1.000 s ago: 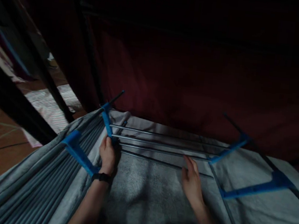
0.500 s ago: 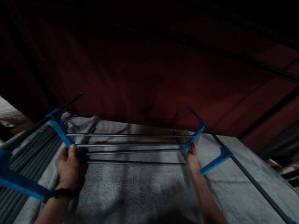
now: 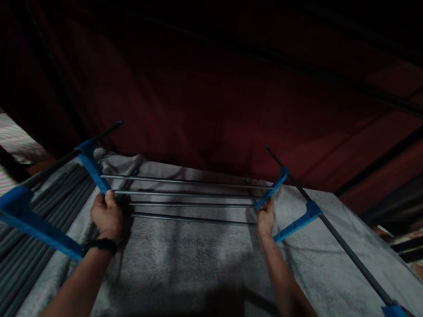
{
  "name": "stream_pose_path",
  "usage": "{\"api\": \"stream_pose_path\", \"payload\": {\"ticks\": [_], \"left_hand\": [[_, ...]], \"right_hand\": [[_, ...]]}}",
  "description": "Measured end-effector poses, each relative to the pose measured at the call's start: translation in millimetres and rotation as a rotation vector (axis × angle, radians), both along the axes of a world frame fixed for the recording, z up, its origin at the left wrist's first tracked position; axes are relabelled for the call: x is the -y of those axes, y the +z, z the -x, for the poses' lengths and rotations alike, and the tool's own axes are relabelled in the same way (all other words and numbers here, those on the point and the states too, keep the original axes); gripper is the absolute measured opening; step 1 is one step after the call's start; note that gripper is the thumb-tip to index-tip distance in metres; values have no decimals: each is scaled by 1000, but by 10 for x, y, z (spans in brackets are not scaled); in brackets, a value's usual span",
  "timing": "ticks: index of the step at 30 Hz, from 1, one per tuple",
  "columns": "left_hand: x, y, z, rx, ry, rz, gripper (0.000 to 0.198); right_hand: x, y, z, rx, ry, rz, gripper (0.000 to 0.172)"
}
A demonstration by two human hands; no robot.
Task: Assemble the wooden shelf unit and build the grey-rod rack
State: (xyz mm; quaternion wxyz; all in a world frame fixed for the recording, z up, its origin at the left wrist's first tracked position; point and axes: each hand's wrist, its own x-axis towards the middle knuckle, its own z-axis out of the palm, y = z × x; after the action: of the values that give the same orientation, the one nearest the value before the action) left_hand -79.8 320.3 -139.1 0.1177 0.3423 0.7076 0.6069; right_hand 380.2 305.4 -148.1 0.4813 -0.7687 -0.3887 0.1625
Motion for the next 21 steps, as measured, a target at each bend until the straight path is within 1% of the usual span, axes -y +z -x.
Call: {"api": "stream_pose_path", "payload": {"ticks": [3, 8, 11, 16, 21], "left_hand": [[-15, -17, 1, -117, 81, 4, 22], [-58, -60, 42, -134, 93, 10, 23], [-46, -32, 49, -113, 80, -14, 22], [27, 58, 37, -34, 10, -57, 24], [49, 80, 57, -14, -29, -54, 16]], "right_hand": [[26, -2, 13, 22, -12, -11, 75], [31, -30, 25, 82, -28, -18, 73], [24, -35, 30, 85, -36, -21, 75], [31, -48, -38, 80, -27, 13, 77], [6, -74, -153, 76, 10, 24, 74]]}}
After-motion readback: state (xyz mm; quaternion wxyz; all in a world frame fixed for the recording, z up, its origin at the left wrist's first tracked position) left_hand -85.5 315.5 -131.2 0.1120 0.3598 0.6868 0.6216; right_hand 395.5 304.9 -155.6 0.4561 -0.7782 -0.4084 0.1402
